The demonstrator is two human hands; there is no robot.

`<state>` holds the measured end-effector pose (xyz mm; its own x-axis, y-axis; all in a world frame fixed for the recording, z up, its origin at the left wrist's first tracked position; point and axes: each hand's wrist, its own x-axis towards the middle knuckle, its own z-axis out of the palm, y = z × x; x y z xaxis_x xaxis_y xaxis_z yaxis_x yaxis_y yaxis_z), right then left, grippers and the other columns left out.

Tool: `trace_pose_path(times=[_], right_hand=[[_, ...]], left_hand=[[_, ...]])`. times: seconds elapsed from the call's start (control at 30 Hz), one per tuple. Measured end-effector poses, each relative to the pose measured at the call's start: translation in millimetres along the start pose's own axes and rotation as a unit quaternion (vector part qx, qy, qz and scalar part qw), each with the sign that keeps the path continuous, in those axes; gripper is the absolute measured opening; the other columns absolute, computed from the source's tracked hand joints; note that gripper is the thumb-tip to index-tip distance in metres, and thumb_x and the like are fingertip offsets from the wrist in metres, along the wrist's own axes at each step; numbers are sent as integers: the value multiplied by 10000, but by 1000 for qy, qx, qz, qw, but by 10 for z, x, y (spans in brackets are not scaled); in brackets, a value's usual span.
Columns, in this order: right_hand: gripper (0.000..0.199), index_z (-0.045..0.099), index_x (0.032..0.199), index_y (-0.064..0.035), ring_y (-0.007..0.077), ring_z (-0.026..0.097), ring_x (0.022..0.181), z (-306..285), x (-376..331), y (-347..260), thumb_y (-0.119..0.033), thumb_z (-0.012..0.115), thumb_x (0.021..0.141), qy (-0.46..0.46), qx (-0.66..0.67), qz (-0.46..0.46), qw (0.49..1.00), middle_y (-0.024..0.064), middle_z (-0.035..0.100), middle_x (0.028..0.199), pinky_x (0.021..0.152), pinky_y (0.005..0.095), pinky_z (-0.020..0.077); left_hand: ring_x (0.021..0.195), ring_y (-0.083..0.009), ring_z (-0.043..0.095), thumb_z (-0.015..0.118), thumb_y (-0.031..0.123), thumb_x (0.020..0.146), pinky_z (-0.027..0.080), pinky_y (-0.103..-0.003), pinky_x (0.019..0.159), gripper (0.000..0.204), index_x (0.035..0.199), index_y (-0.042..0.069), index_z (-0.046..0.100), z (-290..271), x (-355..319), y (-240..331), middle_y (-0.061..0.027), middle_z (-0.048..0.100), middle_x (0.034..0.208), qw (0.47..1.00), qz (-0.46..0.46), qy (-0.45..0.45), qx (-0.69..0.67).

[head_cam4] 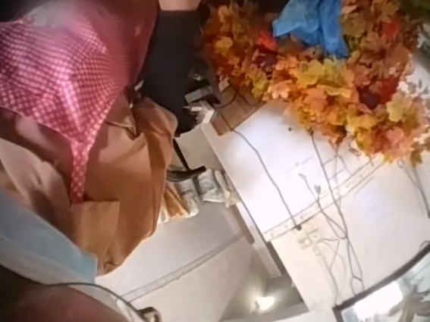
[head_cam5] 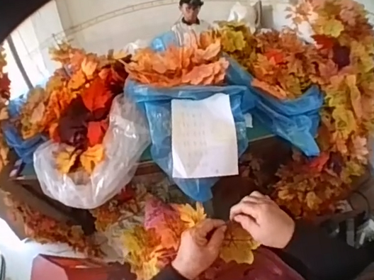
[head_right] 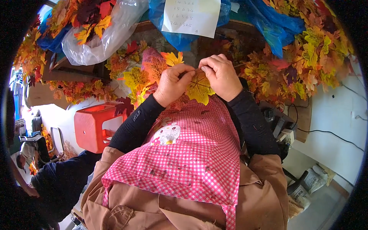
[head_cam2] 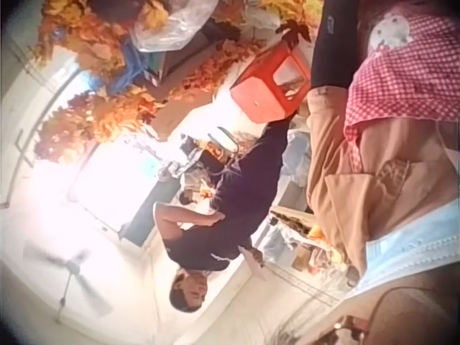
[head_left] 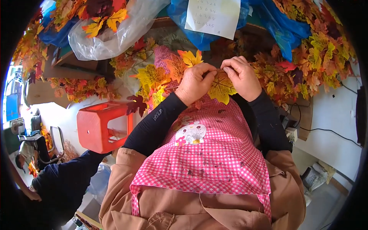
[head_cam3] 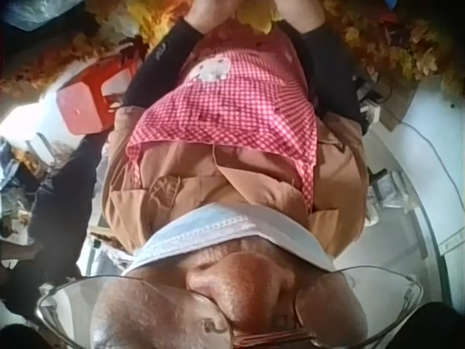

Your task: Assembling artificial autumn leaf garlands by attaching individual plastic leaves to a central stem.

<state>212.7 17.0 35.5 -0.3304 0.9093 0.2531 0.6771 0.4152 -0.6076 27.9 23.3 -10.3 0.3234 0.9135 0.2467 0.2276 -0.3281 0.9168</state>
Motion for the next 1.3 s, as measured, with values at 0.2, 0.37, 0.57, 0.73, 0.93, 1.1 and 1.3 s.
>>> trace_pose_path(times=[0.2,0.37,0.57,0.73,0.93,1.1,1.3], right_hand=[[79,599,940,-12,248,561,878,21,-6,24,-47,574,873,25,24,22,999,83,596,871,776,325,455],[81,599,944,-15,240,566,864,23,0,22,-42,567,874,26,32,33,999,84,596,879,768,319,456],[81,599,943,-14,238,563,868,40,-4,60,-41,565,875,21,46,32,998,83,591,872,763,315,454],[89,599,937,-14,251,554,863,33,1,56,-33,569,856,13,10,16,1000,80,595,864,770,334,448],[90,602,911,-17,264,547,873,84,-15,35,-43,591,825,18,-59,-27,998,81,603,861,801,358,425],[92,604,897,-5,273,569,853,94,-38,86,5,587,808,-9,25,-7,1000,94,599,856,757,354,462],[92,618,892,-23,303,601,787,35,-14,92,-33,615,801,-28,86,64,994,132,598,812,715,376,492]], left_hand=[[679,-121,607,629,73,851,482,-267,599,112,936,6,656,34,15,0,-67,650,767,1000,5,15,-24],[672,-105,596,633,81,854,479,-260,597,111,935,9,656,47,10,-11,-62,649,763,999,3,20,-35],[652,-102,589,634,85,855,477,-261,587,109,930,7,653,49,12,-13,-62,646,751,999,4,20,-35],[645,-103,582,640,92,852,475,-264,584,111,920,6,653,52,27,-10,-74,645,751,999,0,13,-31],[620,-131,606,631,77,828,481,-277,566,96,890,7,654,100,22,-45,-92,633,703,999,25,31,-28],[678,-206,657,627,66,807,503,-310,599,94,870,-1,649,78,8,-6,-138,643,741,1000,12,6,-6],[700,-294,646,617,65,814,502,-353,615,95,867,-11,636,49,22,-17,-164,634,771,998,34,-32,41]])
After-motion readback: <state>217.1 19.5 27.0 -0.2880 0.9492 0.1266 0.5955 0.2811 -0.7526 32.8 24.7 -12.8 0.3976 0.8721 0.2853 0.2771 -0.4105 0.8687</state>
